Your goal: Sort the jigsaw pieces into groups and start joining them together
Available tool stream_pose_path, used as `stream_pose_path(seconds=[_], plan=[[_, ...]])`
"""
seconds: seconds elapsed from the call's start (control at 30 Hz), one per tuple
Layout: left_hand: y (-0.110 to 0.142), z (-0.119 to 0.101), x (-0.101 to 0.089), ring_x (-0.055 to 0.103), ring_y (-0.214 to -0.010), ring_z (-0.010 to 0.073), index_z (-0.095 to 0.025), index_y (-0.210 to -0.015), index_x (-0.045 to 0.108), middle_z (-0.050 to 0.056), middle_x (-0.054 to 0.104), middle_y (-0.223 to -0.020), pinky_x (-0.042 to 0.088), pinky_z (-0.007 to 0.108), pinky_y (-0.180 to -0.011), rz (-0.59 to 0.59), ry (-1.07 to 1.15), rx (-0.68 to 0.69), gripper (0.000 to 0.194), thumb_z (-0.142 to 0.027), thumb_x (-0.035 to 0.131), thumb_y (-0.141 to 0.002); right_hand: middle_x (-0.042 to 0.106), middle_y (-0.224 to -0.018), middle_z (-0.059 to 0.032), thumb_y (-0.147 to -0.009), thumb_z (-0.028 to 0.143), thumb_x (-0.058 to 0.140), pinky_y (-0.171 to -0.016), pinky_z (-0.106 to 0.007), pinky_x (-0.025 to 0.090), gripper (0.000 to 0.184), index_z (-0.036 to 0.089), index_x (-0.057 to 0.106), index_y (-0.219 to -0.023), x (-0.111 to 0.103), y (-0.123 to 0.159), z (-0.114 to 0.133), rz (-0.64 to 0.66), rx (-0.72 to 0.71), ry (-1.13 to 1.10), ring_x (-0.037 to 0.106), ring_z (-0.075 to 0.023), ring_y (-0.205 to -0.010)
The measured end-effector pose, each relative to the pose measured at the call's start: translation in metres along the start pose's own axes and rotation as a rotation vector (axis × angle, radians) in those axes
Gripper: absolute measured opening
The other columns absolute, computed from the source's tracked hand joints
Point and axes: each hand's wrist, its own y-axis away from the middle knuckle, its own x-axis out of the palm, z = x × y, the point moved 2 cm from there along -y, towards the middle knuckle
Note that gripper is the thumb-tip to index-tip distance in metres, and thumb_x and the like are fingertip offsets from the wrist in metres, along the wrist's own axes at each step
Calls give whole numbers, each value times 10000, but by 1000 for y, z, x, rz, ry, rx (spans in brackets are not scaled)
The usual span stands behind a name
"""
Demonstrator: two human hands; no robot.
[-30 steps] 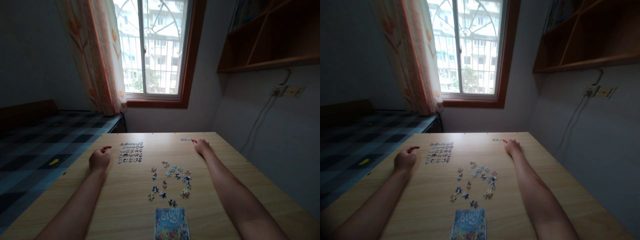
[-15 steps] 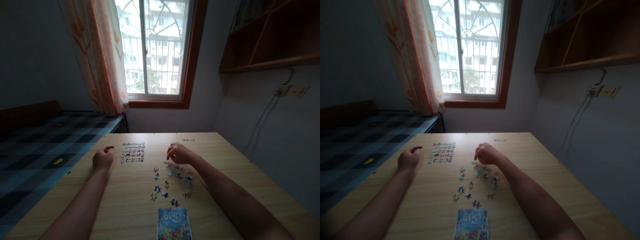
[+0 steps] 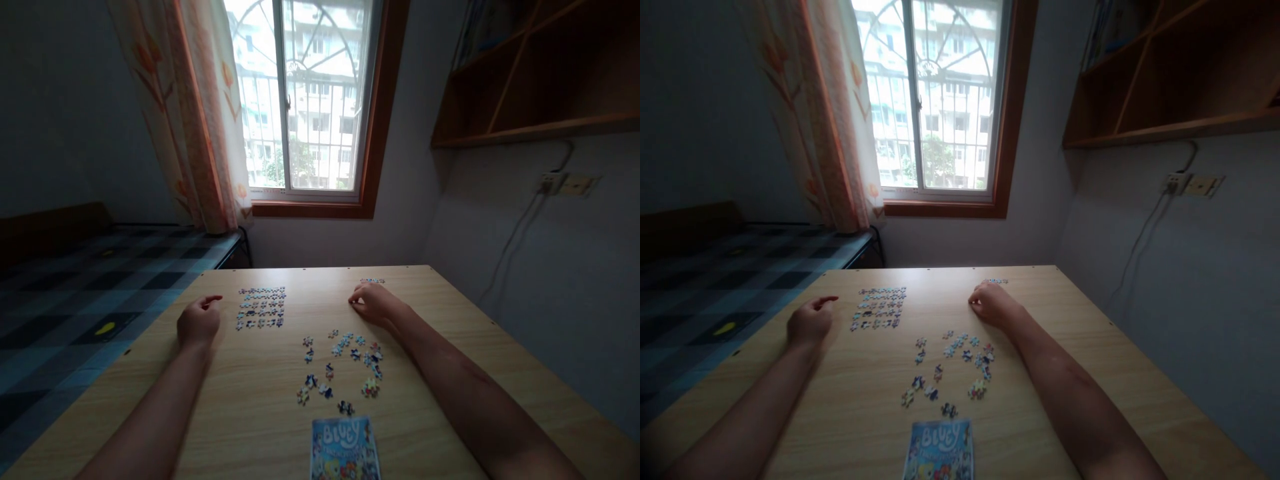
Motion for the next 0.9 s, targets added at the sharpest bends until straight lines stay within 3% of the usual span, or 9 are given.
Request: stream_pose_path(seconds=[0.23, 0.37, 0.47, 0.67, 0.9], plan=[[2, -3, -3, 650, -847, 245, -221, -1018, 760, 63, 737, -938, 467, 308, -727, 1, -3, -8, 311, -276, 545, -802, 793, -907, -39, -800, 266, 622, -785, -232, 486, 210, 262, 816, -883, -15, 25, -73, 37, 302, -17, 710, -188, -860], [3, -5, -4, 651, -843, 242, -220, -1019, 763, 62, 737, -940, 473, 305, -727, -1, -9, -12, 313, -267, 542, -802, 791, -924, -32, -818, 316, 614, -759, -241, 489, 227, 259, 808, -922, -14, 34, -97, 15, 412, 7, 714, -188, -863], [2, -5, -4, 653, -819, 237, -224, -1010, 768, 59, 739, -927, 477, 299, -714, -9, -7, -10, 307, -267, 552, -796, 786, -959, -34, -844, 352, 601, -801, -259, 485, 244, 264, 802, -950, -7, 29, -94, -10, 416, 34, 702, -197, -905], [1, -3, -2, 655, -829, 239, -224, -1017, 766, 62, 739, -933, 476, 297, -715, -9, -11, -7, 310, -267, 550, -800, 765, -1042, -52, -911, 395, 545, -964, -320, 423, 287, 268, 790, -988, 12, 7, -60, -35, 291, 80, 627, -228, -1053], [1, -2, -1, 653, -815, 233, -229, -1027, 764, 55, 740, -922, 472, 296, -704, -10, -16, -12, 310, -270, 555, -803, 587, -1401, -58, -963, 351, 469, -1088, -424, 321, 347, 294, 698, -1217, 24, 2, -45, -73, 246, 116, 459, -247, -1298]])
